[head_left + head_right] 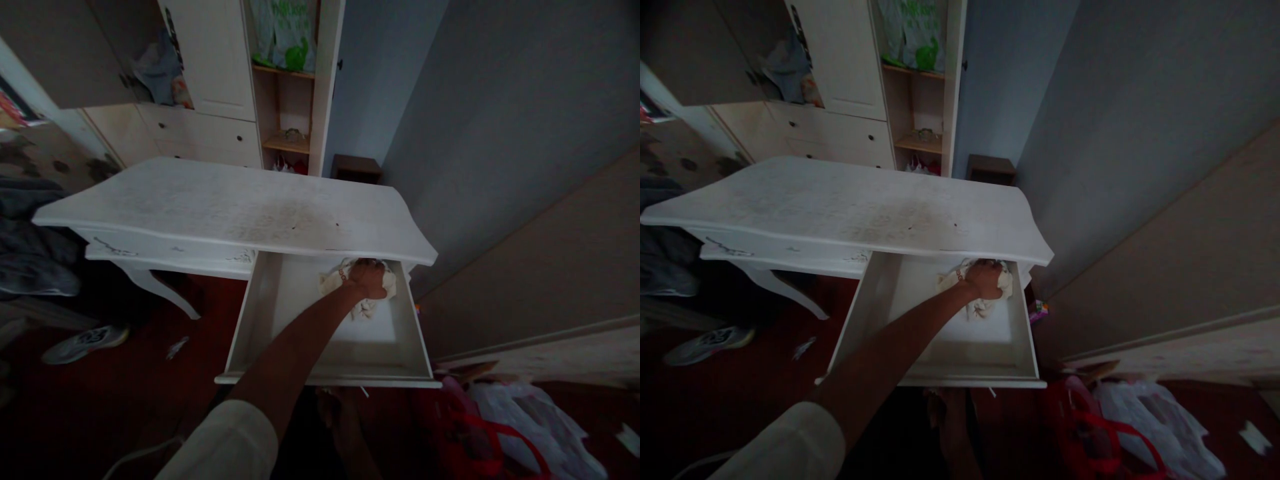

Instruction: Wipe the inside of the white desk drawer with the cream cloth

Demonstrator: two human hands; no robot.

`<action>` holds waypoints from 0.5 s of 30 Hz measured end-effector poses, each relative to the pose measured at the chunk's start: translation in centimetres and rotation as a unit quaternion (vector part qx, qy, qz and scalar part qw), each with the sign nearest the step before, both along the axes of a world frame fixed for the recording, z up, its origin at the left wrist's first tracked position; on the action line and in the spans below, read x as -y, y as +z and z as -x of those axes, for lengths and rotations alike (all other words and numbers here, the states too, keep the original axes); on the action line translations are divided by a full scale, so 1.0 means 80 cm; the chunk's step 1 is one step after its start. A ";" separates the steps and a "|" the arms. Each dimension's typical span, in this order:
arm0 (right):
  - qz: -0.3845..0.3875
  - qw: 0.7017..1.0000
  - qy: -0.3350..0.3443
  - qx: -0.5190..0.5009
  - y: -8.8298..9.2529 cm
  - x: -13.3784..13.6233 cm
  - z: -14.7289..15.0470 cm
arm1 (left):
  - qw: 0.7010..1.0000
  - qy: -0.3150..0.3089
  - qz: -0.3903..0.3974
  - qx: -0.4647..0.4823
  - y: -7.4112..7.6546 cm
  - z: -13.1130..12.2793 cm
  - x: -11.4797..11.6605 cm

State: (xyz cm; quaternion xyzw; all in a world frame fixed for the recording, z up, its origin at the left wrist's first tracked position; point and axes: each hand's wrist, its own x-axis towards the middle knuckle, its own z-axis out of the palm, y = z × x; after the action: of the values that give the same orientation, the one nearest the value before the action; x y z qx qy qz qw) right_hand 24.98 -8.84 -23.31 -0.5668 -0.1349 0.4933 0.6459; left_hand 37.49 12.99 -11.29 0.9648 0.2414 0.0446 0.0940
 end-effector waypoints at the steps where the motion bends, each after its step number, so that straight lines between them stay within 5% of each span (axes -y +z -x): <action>1: 0.001 1.000 -0.001 -0.001 0.000 0.000 0.001 | 1.000 -0.003 0.000 -0.001 0.000 0.000 -0.001; 7: 0.004 1.000 0.010 -0.006 -0.002 -0.002 0.000 | 0.995 -0.101 0.000 0.008 -0.002 0.008 -0.015; 15: 0.011 1.000 0.014 0.002 0.002 -0.003 0.000 | 0.988 -0.152 -0.015 0.022 -0.009 0.010 -0.016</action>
State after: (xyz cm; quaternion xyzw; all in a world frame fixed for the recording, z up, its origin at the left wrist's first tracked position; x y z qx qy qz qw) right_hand 25.00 -8.57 -23.12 -0.5727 -0.1389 0.5029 0.6323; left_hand 36.70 14.28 -11.99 0.9904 0.0888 0.0550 0.0903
